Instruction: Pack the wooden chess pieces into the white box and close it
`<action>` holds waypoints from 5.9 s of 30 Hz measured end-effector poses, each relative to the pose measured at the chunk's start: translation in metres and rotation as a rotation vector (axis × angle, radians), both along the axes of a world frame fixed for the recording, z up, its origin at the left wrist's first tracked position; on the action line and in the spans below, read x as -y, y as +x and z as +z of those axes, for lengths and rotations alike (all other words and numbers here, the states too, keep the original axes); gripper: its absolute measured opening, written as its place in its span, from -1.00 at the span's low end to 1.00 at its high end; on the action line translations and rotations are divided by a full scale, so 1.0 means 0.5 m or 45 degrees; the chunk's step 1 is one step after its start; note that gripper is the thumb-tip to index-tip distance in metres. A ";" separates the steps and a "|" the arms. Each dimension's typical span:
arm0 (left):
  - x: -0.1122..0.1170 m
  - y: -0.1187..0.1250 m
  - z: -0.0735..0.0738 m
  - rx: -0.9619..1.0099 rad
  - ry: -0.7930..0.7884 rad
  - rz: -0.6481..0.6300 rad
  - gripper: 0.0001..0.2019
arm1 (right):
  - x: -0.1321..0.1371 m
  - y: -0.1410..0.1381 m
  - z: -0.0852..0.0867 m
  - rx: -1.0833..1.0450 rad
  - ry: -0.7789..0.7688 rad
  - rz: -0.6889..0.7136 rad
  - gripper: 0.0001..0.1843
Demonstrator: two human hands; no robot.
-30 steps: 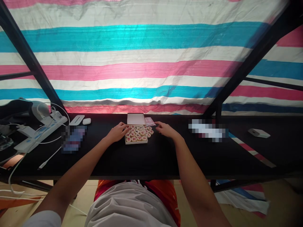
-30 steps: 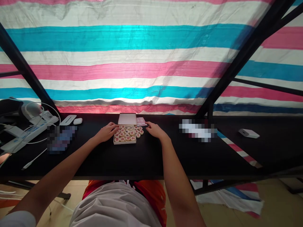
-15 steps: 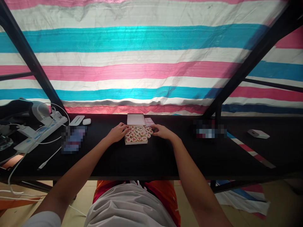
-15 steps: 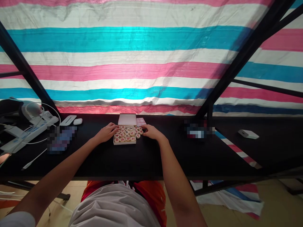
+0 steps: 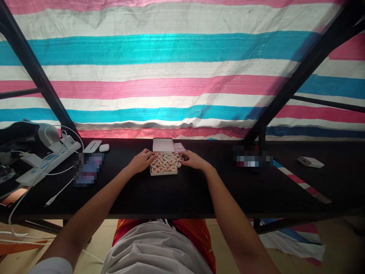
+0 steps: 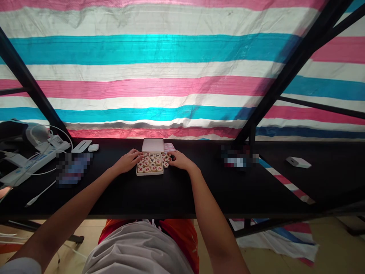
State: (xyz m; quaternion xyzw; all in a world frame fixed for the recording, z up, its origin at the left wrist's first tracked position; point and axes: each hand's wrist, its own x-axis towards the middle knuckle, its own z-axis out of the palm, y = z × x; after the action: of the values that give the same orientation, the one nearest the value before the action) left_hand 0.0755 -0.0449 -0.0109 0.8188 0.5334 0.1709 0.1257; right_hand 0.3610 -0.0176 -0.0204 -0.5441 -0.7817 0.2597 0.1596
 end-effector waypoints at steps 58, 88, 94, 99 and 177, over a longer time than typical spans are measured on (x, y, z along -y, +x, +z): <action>-0.006 -0.007 -0.010 0.039 0.045 -0.027 -0.53 | 0.039 -0.096 0.007 -0.252 0.297 0.325 -0.69; -0.002 -0.006 -0.002 0.045 0.011 -0.032 -0.50 | 0.060 0.070 -0.055 -0.194 0.143 -0.326 -0.57; 0.003 -0.008 -0.006 -0.001 0.036 -0.054 -0.50 | 0.067 0.032 -0.073 -0.290 0.166 -0.256 -0.52; 0.003 -0.003 -0.016 -0.042 0.303 -0.141 -0.57 | 0.071 0.024 -0.075 -0.312 0.211 -0.250 -0.64; -0.023 -0.037 -0.037 0.211 -0.017 -0.064 -0.63 | 0.167 -0.048 -0.082 -0.377 0.488 -0.170 -0.75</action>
State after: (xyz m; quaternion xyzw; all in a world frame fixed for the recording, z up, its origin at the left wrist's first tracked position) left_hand 0.0571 -0.0334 -0.0292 0.8141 0.5016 0.2314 0.1792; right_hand 0.3368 -0.1011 -0.0616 -0.5103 -0.7471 0.1726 0.3894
